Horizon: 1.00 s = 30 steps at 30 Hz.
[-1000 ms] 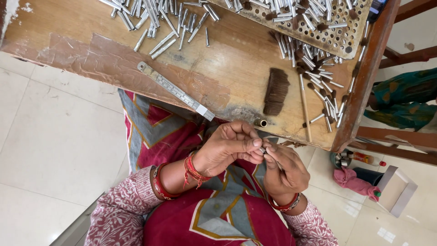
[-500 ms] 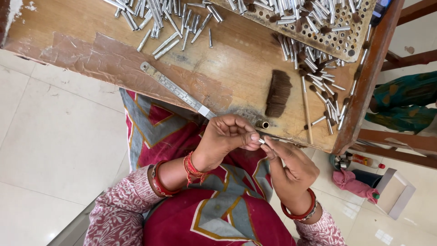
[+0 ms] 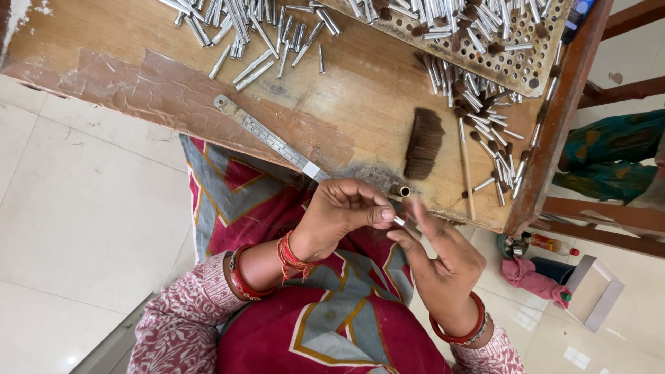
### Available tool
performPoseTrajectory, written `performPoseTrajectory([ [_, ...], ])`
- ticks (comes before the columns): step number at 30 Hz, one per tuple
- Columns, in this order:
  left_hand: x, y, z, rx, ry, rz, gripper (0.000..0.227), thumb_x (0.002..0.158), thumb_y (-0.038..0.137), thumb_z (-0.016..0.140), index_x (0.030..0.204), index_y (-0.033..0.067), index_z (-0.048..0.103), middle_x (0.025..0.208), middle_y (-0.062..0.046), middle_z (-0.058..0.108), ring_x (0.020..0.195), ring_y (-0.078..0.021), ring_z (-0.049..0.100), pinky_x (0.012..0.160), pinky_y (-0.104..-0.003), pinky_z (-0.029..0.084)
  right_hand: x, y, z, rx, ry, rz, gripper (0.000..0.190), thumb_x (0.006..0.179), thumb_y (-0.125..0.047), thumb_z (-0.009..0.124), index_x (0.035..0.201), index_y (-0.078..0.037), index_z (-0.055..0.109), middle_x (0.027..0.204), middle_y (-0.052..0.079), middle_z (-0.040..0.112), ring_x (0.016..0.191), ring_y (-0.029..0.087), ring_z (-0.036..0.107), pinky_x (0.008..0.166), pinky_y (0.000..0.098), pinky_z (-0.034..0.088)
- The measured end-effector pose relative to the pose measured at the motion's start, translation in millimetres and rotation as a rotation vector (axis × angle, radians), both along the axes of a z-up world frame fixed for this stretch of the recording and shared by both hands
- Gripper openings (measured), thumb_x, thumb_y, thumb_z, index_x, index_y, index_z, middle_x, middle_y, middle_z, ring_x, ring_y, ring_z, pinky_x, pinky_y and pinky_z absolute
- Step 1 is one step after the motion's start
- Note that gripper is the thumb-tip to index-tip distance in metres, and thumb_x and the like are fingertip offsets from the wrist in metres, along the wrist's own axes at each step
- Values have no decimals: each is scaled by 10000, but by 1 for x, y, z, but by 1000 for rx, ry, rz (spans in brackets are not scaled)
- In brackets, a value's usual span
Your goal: Assembling makeup brush components by inserting bundles of bristles into metal ferrules on a workbench.
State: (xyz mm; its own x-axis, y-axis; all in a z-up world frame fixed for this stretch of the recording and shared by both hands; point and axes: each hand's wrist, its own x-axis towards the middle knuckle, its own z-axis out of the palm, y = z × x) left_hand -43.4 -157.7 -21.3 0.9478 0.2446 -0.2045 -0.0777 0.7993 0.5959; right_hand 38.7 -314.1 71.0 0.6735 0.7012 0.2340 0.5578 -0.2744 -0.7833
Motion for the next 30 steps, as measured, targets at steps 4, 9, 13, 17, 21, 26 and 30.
performPoseTrajectory([
  [4, -1, 3, 3, 24, -6, 13, 115, 904, 5, 788, 997, -36, 734, 948, -110, 771, 869, -140, 742, 821, -286, 632, 2, 11, 19, -14, -42, -9, 606, 736, 8, 822, 1294, 65, 592, 1138, 205, 716, 1063, 232, 712, 909, 308, 576],
  [9, -1, 6, 6, 69, 8, 30, 170, 876, -31, 801, 1032, -21, 736, 964, -88, 762, 879, -118, 717, 821, -264, 604, 2, -8, 4, 10, 76, 11, 414, 847, 50, 801, 1248, 29, 696, 1131, 170, 758, 1038, 211, 757, 907, 304, 610],
  [13, -3, 3, 3, 50, -20, 10, 161, 883, -38, 791, 1030, -27, 725, 967, -93, 757, 890, -131, 734, 832, -271, 618, -1, -12, -4, 35, 115, -23, 297, 910, 78, 764, 1201, 26, 732, 1086, 171, 777, 939, 182, 774, 831, 276, 628],
  [17, -4, 2, 0, 13, -57, -41, 119, 919, -42, 764, 1023, -65, 712, 953, -130, 760, 857, -166, 741, 802, -301, 631, -4, -6, 2, 57, 63, 3, 279, 925, 93, 722, 1200, 50, 713, 1074, 183, 761, 940, 180, 763, 838, 270, 622],
  [21, -4, 0, -3, -4, -1, -39, 104, 923, -46, 750, 1001, -91, 698, 925, -164, 759, 826, -186, 745, 788, -333, 649, -4, -6, 3, 48, 15, 8, 257, 937, 98, 710, 1185, 31, 721, 1075, 181, 760, 939, 181, 766, 839, 271, 628],
  [26, -3, 3, 3, -8, -35, -50, 122, 916, -55, 751, 1017, -96, 696, 946, -176, 759, 841, -193, 753, 799, -330, 649, -3, -6, 4, 31, -38, 35, 283, 931, 98, 713, 1202, 14, 718, 1077, 175, 763, 938, 198, 772, 837, 275, 625],
  [30, -4, 6, 10, -32, -45, -59, 140, 915, -50, 751, 1035, -89, 693, 957, -174, 762, 865, -207, 764, 820, -338, 654, -1, -9, 0, 38, -117, 54, 321, 930, 79, 743, 1235, -15, 707, 1098, 159, 758, 975, 193, 763, 858, 279, 619],
])
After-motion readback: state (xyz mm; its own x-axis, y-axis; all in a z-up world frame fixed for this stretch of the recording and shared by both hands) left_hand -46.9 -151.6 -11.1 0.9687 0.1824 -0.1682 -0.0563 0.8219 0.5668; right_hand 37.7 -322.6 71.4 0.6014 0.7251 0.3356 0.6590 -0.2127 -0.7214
